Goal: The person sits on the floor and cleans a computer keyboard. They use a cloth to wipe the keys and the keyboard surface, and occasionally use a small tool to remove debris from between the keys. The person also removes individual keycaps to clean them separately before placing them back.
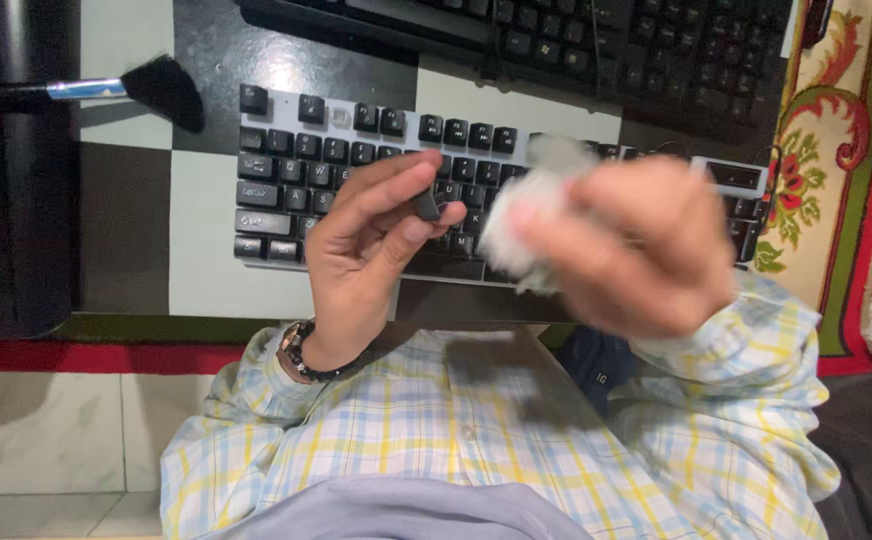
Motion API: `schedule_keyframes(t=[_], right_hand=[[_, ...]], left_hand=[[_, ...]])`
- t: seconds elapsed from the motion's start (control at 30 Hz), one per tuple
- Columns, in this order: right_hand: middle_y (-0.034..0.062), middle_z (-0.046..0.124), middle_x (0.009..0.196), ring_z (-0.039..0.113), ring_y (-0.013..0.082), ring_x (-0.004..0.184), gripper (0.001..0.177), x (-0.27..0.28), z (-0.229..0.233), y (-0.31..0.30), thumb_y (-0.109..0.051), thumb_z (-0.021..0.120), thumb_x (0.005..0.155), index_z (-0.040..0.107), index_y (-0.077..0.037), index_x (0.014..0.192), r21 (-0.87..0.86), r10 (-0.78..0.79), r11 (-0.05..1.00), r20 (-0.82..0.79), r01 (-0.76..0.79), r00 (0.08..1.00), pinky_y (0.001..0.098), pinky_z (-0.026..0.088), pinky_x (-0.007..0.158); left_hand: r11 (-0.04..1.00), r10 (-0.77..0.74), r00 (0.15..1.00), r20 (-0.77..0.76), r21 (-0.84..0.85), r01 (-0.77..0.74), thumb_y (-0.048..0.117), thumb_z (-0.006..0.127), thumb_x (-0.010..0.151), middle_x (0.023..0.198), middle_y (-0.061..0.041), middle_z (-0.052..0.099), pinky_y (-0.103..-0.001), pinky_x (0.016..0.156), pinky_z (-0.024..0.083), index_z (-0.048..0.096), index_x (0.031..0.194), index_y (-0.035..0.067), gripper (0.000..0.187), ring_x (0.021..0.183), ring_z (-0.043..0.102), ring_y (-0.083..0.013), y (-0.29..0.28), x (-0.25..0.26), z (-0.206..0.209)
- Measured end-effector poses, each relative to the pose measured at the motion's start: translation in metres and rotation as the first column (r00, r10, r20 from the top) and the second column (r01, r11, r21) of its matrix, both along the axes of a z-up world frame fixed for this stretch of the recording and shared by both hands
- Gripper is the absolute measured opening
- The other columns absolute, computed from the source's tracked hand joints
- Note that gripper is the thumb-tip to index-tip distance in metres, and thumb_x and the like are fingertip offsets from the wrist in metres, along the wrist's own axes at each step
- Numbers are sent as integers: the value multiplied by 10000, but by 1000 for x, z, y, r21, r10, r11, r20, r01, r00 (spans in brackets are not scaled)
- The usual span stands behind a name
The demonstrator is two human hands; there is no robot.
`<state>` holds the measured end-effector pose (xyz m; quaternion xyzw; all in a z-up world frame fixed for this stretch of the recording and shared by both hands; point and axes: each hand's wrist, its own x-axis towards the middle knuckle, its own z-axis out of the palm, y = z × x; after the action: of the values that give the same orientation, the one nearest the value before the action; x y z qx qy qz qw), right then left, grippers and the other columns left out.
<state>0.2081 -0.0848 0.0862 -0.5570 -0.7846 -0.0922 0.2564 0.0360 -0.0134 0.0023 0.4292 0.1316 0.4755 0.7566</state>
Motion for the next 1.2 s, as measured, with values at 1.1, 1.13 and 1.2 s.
schedule_keyframes(t=[1.1,1.13,1.2], right_hand=[[129,614,937,586,209,782,605,88,9,30,-381,608,470,565,-59,980,-556,447,696,-159,-454,880,271,478,626],[132,610,899,587,221,769,532,100,12,20,-377,605,565,573,-54,987,-554,238,808,-5,-201,971,285,474,632],[140,602,823,589,244,744,408,118,23,0,-369,599,756,588,-42,999,-421,-228,845,274,330,934,313,466,644]], left_hand=[[998,-67,997,-48,-6,67,-50,650,725,1039,-104,505,-266,901,430,534,1034,-38,331,989,524,-174,-1,-7,-15],[999,-32,997,-68,18,33,-45,654,724,1040,-104,504,-265,908,430,534,1034,-36,332,992,523,-174,-1,-9,-15],[1000,-7,999,-45,29,9,-42,652,727,1037,-103,505,-266,915,431,537,1028,-33,323,993,525,-176,-1,-9,-17]])
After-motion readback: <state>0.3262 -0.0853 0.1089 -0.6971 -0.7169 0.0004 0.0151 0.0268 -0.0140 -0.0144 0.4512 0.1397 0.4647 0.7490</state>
